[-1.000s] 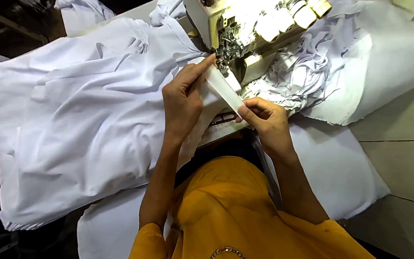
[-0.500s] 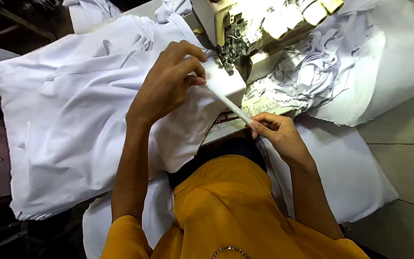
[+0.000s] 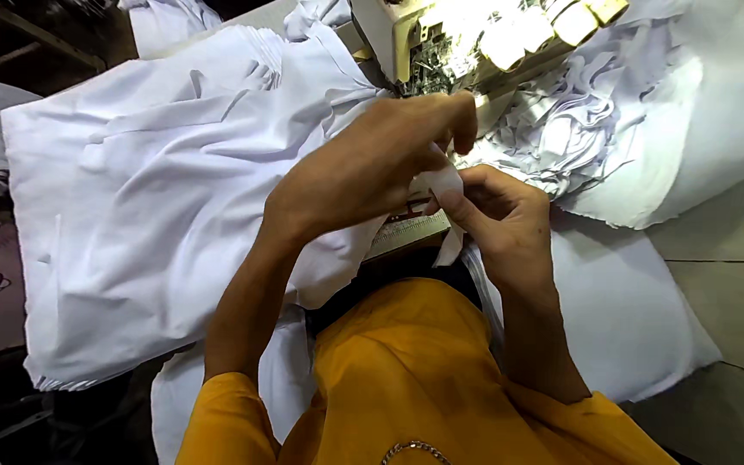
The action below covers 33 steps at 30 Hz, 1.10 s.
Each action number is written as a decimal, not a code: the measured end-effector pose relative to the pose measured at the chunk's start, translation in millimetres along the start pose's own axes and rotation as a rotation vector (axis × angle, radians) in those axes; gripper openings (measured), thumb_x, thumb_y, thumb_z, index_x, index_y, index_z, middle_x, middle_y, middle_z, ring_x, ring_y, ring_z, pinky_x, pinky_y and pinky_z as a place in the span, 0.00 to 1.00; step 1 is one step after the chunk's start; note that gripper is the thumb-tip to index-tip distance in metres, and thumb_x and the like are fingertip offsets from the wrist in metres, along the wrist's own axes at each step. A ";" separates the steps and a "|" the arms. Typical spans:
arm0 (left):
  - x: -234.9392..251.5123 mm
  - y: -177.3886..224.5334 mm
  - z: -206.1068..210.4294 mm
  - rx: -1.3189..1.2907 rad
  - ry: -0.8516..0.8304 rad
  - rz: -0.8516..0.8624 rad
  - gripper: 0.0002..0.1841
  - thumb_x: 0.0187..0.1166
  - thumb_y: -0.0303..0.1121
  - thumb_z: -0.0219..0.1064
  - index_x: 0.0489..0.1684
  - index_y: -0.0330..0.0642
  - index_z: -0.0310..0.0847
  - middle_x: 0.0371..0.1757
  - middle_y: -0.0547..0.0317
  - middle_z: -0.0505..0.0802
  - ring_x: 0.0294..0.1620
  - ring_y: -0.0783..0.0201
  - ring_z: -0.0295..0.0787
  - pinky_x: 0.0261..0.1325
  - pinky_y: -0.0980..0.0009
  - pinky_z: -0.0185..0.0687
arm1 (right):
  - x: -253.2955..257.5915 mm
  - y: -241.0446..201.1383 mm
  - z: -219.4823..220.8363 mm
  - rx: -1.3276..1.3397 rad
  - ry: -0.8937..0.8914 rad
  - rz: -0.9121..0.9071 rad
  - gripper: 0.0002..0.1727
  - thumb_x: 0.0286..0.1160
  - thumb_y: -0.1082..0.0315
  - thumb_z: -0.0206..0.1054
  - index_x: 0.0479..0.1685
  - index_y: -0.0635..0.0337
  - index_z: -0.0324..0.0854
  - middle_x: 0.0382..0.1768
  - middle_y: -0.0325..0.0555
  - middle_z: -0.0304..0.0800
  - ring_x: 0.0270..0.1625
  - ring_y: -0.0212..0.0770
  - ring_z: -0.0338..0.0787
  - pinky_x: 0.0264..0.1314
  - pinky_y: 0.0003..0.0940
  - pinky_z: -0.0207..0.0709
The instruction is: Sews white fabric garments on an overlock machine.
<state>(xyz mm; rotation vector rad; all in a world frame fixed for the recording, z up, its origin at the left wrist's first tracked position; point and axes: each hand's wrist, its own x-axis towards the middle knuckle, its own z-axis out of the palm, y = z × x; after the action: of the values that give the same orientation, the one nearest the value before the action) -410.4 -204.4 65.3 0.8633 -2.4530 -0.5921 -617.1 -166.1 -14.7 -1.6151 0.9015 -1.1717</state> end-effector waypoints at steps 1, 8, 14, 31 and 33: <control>0.0 -6.8 0.5 -0.037 0.026 -0.045 0.09 0.81 0.25 0.65 0.55 0.37 0.83 0.48 0.55 0.92 0.47 0.67 0.90 0.52 0.71 0.87 | -1.2 2.0 -1.0 0.010 0.013 0.027 0.07 0.82 0.65 0.69 0.49 0.58 0.88 0.36 0.36 0.95 0.38 0.30 0.92 0.43 0.24 0.87; -3.7 -42.2 27.0 -0.291 0.251 -0.371 0.09 0.78 0.26 0.71 0.53 0.41 0.82 0.41 0.61 0.92 0.39 0.72 0.91 0.43 0.74 0.90 | -17.6 31.5 -3.8 0.098 0.057 0.230 0.07 0.83 0.67 0.67 0.47 0.59 0.90 0.31 0.40 0.96 0.30 0.31 0.92 0.34 0.23 0.86; -15.0 -44.5 35.8 -0.099 0.367 -0.223 0.09 0.81 0.26 0.68 0.54 0.36 0.84 0.46 0.57 0.92 0.45 0.70 0.91 0.53 0.72 0.89 | -32.9 44.3 -14.9 -0.450 -0.030 0.367 0.10 0.84 0.55 0.67 0.41 0.47 0.90 0.29 0.29 0.94 0.30 0.26 0.89 0.34 0.28 0.82; -53.5 4.8 39.6 -0.095 -0.101 0.105 0.09 0.81 0.27 0.63 0.46 0.45 0.91 0.38 0.66 0.92 0.41 0.70 0.86 0.43 0.73 0.81 | -5.5 51.8 -1.0 -0.325 0.231 0.074 0.08 0.74 0.63 0.77 0.44 0.53 0.84 0.33 0.35 0.89 0.30 0.26 0.84 0.29 0.20 0.74; -51.7 4.5 41.7 -0.113 -0.101 0.108 0.09 0.81 0.27 0.63 0.45 0.44 0.91 0.39 0.65 0.93 0.42 0.70 0.87 0.45 0.73 0.82 | -7.1 50.2 -1.3 -0.269 0.230 0.078 0.14 0.70 0.67 0.79 0.49 0.53 0.80 0.30 0.33 0.88 0.25 0.26 0.81 0.23 0.18 0.70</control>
<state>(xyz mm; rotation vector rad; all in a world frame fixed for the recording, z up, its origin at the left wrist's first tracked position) -400.0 -157.0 19.8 0.6673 -2.5098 -0.7423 -622.5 -175.5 -64.2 -1.6599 1.3061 -1.2391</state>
